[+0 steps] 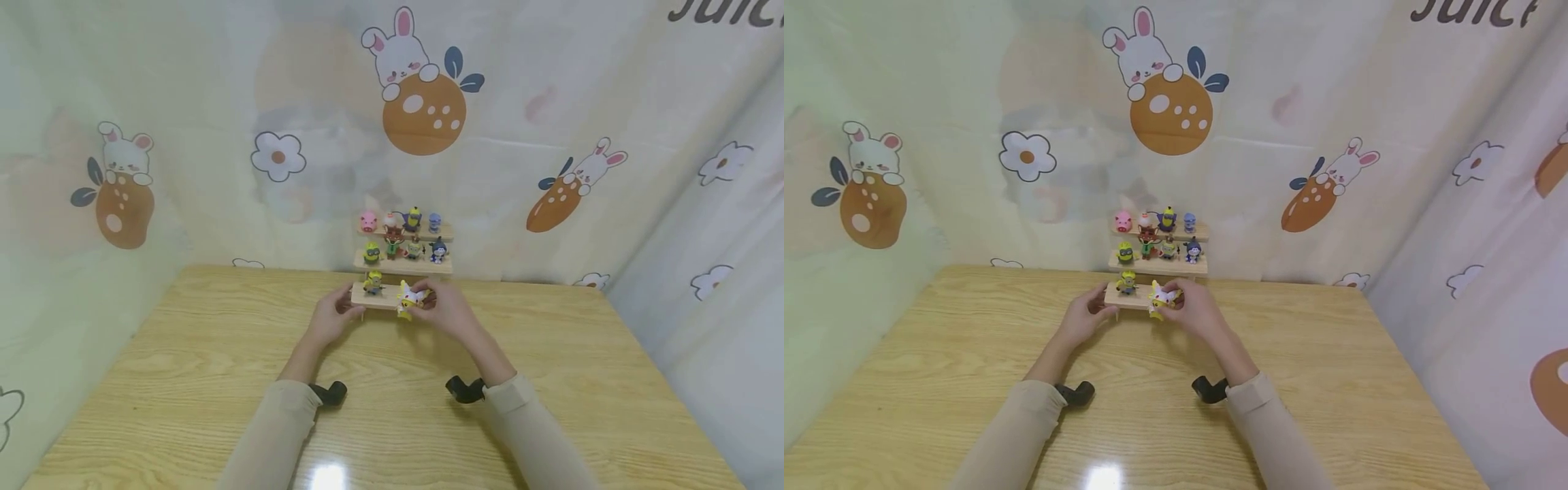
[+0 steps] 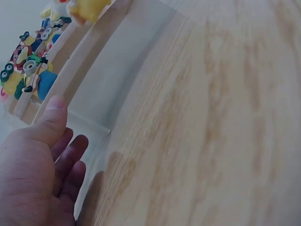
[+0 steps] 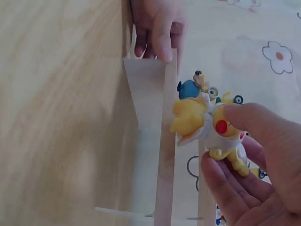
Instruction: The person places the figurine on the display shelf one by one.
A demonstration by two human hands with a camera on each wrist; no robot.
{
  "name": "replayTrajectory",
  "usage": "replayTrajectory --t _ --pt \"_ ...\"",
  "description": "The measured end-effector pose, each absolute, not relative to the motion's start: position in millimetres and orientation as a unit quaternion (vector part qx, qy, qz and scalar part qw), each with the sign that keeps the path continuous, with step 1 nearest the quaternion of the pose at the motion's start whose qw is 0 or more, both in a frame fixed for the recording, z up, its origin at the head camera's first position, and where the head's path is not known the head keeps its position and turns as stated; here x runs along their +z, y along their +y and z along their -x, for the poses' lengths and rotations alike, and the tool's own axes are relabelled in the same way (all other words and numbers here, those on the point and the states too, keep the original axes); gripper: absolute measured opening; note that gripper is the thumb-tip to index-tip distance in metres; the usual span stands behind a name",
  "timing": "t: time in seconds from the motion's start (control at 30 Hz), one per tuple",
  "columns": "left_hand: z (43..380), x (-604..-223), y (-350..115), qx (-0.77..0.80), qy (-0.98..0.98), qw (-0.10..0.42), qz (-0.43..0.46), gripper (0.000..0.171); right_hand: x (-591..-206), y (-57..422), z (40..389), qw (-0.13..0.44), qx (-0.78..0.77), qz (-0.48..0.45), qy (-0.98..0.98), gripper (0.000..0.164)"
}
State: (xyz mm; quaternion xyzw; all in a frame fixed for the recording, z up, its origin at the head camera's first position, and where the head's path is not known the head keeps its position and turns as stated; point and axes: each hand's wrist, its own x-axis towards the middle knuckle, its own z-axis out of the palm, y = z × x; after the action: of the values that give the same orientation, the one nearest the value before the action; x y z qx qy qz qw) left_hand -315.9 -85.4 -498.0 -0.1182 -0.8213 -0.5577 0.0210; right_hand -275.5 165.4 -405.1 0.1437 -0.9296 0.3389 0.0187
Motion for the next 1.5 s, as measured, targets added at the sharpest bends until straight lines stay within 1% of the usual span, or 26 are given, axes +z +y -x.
replayTrajectory --t 0.3,0.5,0.73,1.03,1.5 --pt "317 -498 -85 -0.559 -0.82 0.031 0.119 0.065 -393 166 299 0.025 0.345 -0.161 -0.924 0.035" --pt "316 -499 -85 -0.554 -0.822 0.038 0.123 0.065 -393 162 312 0.031 0.345 -0.172 -0.922 0.036" --pt "316 -500 -85 -0.561 -0.819 0.032 0.117 0.066 -395 157 315 0.026 0.338 -0.164 -0.926 0.039" --pt "317 -500 -85 -0.56 -0.819 0.031 0.118 0.066 -398 153 319 0.031 0.329 -0.162 -0.93 0.037" --pt "315 -498 -84 -0.552 -0.826 0.032 0.11 0.066 -401 151 322 0.023 0.324 -0.163 -0.932 0.035"
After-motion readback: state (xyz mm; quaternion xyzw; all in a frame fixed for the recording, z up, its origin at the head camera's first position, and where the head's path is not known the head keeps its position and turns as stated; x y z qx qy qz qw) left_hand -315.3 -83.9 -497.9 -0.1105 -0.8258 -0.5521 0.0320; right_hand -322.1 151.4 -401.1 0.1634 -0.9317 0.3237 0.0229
